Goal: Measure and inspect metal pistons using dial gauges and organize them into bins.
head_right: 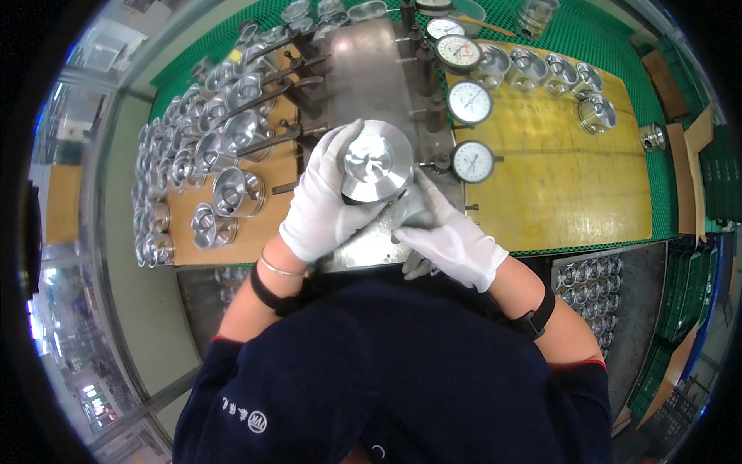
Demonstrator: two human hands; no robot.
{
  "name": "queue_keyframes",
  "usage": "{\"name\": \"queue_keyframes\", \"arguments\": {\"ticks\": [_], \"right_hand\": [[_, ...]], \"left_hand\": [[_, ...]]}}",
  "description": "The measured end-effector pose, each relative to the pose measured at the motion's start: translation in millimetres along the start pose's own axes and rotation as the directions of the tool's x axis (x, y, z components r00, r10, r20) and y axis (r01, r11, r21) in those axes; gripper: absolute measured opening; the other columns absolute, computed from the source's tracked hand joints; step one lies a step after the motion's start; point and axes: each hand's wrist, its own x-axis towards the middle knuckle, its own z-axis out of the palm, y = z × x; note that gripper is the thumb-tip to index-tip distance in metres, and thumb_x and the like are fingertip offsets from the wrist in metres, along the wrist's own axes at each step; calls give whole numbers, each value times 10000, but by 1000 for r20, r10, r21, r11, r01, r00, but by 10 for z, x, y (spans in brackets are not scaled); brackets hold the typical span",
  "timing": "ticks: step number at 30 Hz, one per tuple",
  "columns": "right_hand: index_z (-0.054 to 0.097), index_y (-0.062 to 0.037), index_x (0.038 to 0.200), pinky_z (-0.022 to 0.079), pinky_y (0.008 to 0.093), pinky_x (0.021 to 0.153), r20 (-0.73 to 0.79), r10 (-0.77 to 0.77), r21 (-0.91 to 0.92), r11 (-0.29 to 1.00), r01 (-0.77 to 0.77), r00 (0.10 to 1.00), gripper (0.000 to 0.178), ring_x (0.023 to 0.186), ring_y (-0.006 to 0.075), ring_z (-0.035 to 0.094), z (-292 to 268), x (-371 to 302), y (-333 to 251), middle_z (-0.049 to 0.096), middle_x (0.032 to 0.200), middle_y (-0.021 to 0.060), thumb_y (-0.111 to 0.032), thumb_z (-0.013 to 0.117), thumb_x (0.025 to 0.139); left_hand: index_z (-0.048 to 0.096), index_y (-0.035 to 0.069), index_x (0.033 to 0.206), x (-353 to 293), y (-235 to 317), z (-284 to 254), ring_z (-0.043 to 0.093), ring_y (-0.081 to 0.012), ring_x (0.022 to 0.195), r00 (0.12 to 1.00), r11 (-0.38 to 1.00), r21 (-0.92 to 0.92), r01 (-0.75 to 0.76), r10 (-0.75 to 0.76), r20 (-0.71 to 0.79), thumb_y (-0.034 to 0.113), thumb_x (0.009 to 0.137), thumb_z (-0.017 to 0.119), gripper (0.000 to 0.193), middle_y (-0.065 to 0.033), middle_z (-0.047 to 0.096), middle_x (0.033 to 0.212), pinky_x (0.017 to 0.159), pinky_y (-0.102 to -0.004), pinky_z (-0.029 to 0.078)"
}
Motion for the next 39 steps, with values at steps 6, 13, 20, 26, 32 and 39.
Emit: {"name": "queue_keyframes", "arguments": {"ticks": [6, 13, 20, 26, 32, 39], "right_hand": [[-34, -54, 1590, 570, 286, 620, -5, -7, -46, 999, 7, 1000, 964, 737, 180, 696, -17, -29, -54, 682, 1036, 145, -176, 658, 931], [152, -5, 1571, 518, 331, 950, -46, -368, -279, 897, 342, 929, 890, 1119, 240, 637, -92, -68, 113, 637, 1221, 173, -212, 700, 901], [592, 15, 1134, 520, 303, 874, -215, -715, -518, 661, 543, 666, 277, 1059, 206, 632, -973, -452, 72, 632, 1221, 157, -138, 538, 910], [555, -57, 1248, 574, 364, 629, -757, -230, 130, 864, 485, 612, 328, 796, 271, 650, -2363, -35, 77, 642, 1110, 130, -242, 570, 978], [564, -83, 1202, 585, 370, 619, -805, 74, 337, 873, 352, 588, 266, 871, 274, 647, -3433, 575, 207, 644, 1068, 104, -241, 545, 989], [574, -88, 1181, 590, 369, 681, -850, 96, 327, 867, 376, 518, 251, 962, 249, 626, -3702, 772, 237, 629, 1097, 89, -260, 544, 1000]], "left_hand": [[383, 46, 1433, 6, 29, 2, 558, -438, 1166, 1000, 1000, -2, 7, -7, -12, 121, 667, 845, 898, -224, 496, 1342, 971, -463, 505], [424, 2, 1430, -45, 198, -190, 563, -301, 1234, 981, 945, -278, 169, -134, 142, 104, 802, 742, 711, -207, 552, 1356, 1026, -386, 458], [506, -2, 1386, -101, 298, -637, 654, -147, 947, 939, 931, -175, 322, -338, -70, 6, 892, 623, 508, -90, 669, 1079, 840, -290, 532], [648, -20, 1134, -705, -645, -1019, 681, -360, 976, 768, 561, 561, 608, -593, -240, 197, 886, 706, 334, -180, 695, 974, 849, -418, 533], [646, 8, 978, -918, -800, -992, 603, -435, 1065, 905, 463, 844, 269, -422, -57, 242, 844, 725, 280, -172, 691, 986, 902, -509, 492], [587, -22, 1254, -808, -625, -952, 558, -365, 1203, 635, 213, 956, 200, -771, 39, 373, 780, 778, 646, -207, 692, 1071, 1078, -533, 349]]}}
